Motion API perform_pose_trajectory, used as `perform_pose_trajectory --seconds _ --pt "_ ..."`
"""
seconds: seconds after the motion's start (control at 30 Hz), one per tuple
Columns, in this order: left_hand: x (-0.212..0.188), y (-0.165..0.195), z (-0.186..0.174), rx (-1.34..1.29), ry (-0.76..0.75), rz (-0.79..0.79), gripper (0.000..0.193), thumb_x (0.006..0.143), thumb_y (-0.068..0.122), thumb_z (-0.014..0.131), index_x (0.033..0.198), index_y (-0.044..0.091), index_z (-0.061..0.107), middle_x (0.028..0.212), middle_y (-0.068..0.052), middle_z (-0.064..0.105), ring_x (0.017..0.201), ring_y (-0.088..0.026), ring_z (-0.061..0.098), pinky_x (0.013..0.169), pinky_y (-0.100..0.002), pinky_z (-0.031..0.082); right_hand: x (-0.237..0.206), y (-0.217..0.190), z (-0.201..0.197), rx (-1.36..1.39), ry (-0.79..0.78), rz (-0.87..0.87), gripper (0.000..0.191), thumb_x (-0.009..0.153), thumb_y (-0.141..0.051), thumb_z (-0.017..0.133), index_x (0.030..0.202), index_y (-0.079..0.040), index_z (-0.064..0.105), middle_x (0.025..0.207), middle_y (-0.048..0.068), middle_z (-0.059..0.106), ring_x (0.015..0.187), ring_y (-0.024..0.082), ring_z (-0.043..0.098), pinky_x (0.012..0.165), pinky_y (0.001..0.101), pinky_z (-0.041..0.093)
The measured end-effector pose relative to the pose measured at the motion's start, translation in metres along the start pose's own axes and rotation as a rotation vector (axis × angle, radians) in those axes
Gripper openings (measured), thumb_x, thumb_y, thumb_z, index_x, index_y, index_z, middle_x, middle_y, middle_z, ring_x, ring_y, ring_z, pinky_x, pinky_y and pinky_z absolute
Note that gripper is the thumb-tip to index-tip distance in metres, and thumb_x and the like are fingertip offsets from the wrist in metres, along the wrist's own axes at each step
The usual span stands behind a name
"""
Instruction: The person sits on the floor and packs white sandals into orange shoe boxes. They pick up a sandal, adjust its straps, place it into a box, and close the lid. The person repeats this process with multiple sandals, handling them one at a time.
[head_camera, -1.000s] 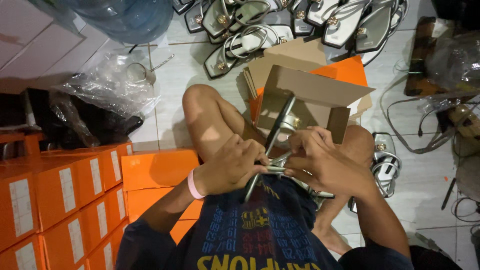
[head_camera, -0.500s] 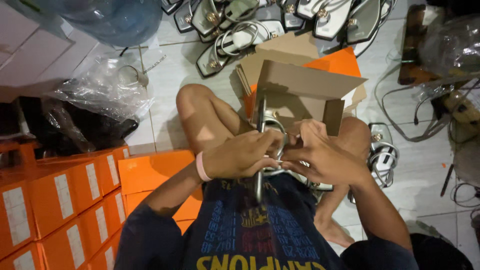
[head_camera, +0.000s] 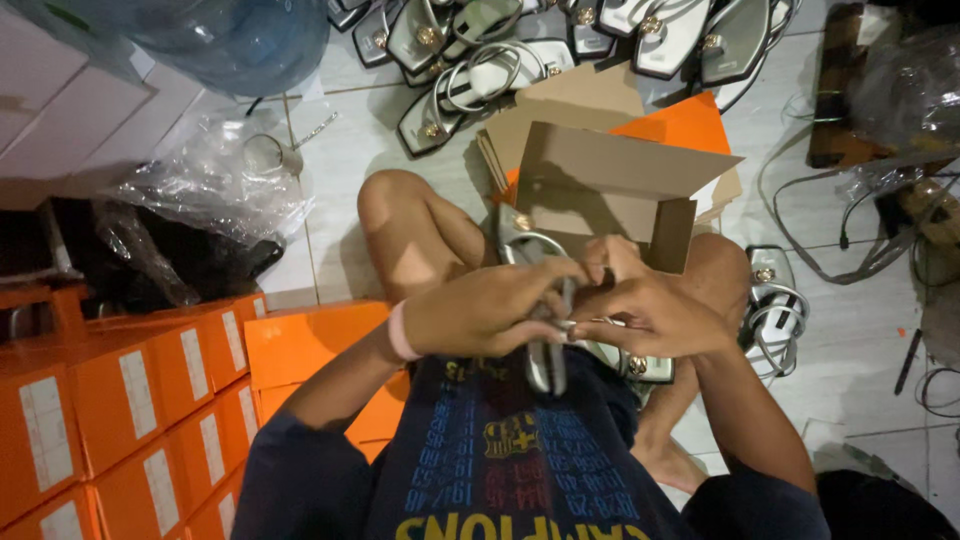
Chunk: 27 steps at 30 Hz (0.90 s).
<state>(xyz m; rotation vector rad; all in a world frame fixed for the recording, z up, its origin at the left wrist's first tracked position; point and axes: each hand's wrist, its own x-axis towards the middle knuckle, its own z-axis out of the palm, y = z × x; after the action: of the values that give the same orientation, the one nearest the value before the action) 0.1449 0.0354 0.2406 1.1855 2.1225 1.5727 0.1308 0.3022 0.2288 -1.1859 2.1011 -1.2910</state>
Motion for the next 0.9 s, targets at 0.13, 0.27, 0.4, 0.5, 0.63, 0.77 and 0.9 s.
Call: perform_pose_trajectory --seconds 0.13,0.27,0.4,0.5,0.63,0.77,0.9 --pt "0.011 -0.002 0.005 -0.169 -0.114 -0.111 0.054 0.097 0.012 0.066 0.141 0.001 0.038 0.098 -0.014 0.071 0.094 -0.03 0.074 0.081 -0.04 0.057 -0.003 -0.003 0.003 0.045 0.038 0.041 0.016 0.08 -0.022 0.084 0.093 -0.013 0.084 0.1 0.004 0.057 0.102 0.022 0.048 0.087 0.0352 0.041" --pt "0.002 -0.005 0.0 -0.252 -0.141 -0.088 0.039 0.102 0.013 0.065 0.132 0.002 0.043 0.098 -0.014 0.07 0.094 -0.031 0.074 0.08 -0.039 0.057 -0.012 0.001 0.004 0.124 0.053 0.011 0.014 0.084 -0.023 0.081 0.093 -0.012 0.084 0.101 0.005 0.05 0.105 0.023 0.047 0.09 0.034 0.041" --pt "-0.014 -0.004 -0.008 -0.207 -0.182 -0.135 0.034 0.102 0.013 0.065 0.127 0.002 0.043 0.096 -0.013 0.068 0.089 -0.028 0.073 0.077 -0.039 0.056 -0.019 0.012 0.009 0.182 -0.014 0.046 0.022 0.083 -0.025 0.082 0.097 -0.009 0.084 0.099 0.006 0.046 0.104 0.022 0.047 0.092 0.0352 0.04" --pt "-0.025 -0.002 -0.013 -0.205 -0.2 -0.266 0.035 0.102 0.017 0.066 0.121 0.002 0.041 0.093 -0.009 0.07 0.086 -0.025 0.075 0.074 -0.036 0.057 -0.022 0.019 0.019 0.284 -0.033 0.054 0.024 0.085 -0.026 0.082 0.098 -0.006 0.083 0.102 0.006 0.045 0.106 0.022 0.046 0.095 0.0355 0.04" --pt "-0.018 -0.004 -0.018 -0.218 -0.175 -0.203 0.041 0.102 0.017 0.064 0.129 0.002 0.037 0.093 -0.009 0.071 0.088 -0.024 0.074 0.078 -0.036 0.056 -0.02 0.028 0.023 0.309 -0.003 0.022 0.023 0.084 -0.027 0.083 0.097 -0.008 0.085 0.103 0.007 0.041 0.106 0.022 0.043 0.097 0.0359 0.04" --pt "0.004 0.002 -0.01 -0.211 -0.139 -0.005 0.05 0.101 0.017 0.065 0.142 0.002 0.04 0.103 -0.013 0.072 0.095 -0.029 0.075 0.083 -0.039 0.057 -0.017 0.027 0.023 0.275 0.031 0.015 0.016 0.083 -0.025 0.084 0.091 -0.011 0.085 0.108 0.008 0.049 0.108 0.024 0.046 0.097 0.038 0.041" --pt "0.023 0.002 -0.002 -0.168 -0.358 -0.221 0.045 0.097 0.023 0.067 0.134 0.007 0.047 0.087 -0.013 0.071 0.086 -0.032 0.074 0.075 -0.041 0.055 -0.017 0.019 0.026 0.193 0.031 0.027 0.015 0.085 -0.026 0.082 0.091 -0.012 0.084 0.118 0.012 0.05 0.115 0.026 0.049 0.101 0.0402 0.04"
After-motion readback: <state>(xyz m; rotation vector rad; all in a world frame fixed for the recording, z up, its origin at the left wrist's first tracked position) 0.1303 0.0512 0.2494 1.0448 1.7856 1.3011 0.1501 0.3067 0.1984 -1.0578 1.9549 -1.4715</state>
